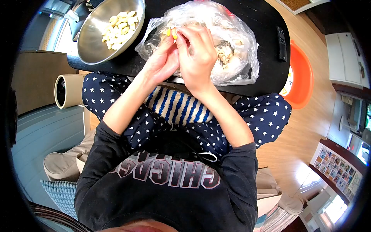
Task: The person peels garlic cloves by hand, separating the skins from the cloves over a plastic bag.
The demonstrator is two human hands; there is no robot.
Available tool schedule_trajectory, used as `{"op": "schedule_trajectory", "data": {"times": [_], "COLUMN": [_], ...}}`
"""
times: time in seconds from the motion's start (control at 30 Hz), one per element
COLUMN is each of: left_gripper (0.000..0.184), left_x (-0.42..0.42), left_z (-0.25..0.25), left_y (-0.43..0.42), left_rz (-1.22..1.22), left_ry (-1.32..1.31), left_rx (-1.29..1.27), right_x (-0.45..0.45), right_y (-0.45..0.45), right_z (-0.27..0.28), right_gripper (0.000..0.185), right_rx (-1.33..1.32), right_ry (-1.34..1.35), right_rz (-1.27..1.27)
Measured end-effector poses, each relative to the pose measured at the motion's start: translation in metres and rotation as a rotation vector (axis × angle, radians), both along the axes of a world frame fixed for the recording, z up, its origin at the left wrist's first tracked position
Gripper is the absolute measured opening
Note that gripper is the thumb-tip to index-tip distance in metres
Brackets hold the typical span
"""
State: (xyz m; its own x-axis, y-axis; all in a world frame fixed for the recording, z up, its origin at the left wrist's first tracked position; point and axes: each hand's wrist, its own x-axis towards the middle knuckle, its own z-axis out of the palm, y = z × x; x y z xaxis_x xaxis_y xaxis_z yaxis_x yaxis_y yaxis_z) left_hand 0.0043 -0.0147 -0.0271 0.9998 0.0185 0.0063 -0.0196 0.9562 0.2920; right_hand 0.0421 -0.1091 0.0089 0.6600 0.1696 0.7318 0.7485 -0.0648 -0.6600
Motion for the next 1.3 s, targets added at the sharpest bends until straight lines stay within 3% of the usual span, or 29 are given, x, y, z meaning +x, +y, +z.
{"op": "schedule_trajectory", "data": {"times": [0.33, 0.57, 1.0, 1.1, 1.3], "left_gripper": [0.023, 0.023, 0.035, 0.034, 0.027], "left_x": [-0.001, 0.002, 0.0, 0.002, 0.002], "left_z": [0.005, 0.0, 0.023, 0.015, 0.016], "left_y": [-0.001, 0.005, 0.013, 0.018, 0.017], "left_rz": [-0.033, 0.009, 0.086, 0.015, 0.016], "left_ry": [-0.063, -0.095, 0.043, 0.041, 0.124], "left_rx": [-0.01, 0.042, 0.074, -0.105, 0.005], "right_x": [0.0, -0.003, 0.006, 0.01, 0.019], "right_y": [0.0, -0.004, -0.004, -0.006, -0.011], "right_z": [-0.006, 0.005, 0.006, 0.005, 0.007], "right_gripper": [0.017, 0.014, 0.012, 0.012, 0.018], "right_rx": [-0.023, -0.029, -0.018, 0.001, -0.036], "right_ry": [-0.012, 0.151, 0.003, 0.03, 0.17], "right_rz": [-0.024, 0.125, 0.146, 0.145, 0.151]}}
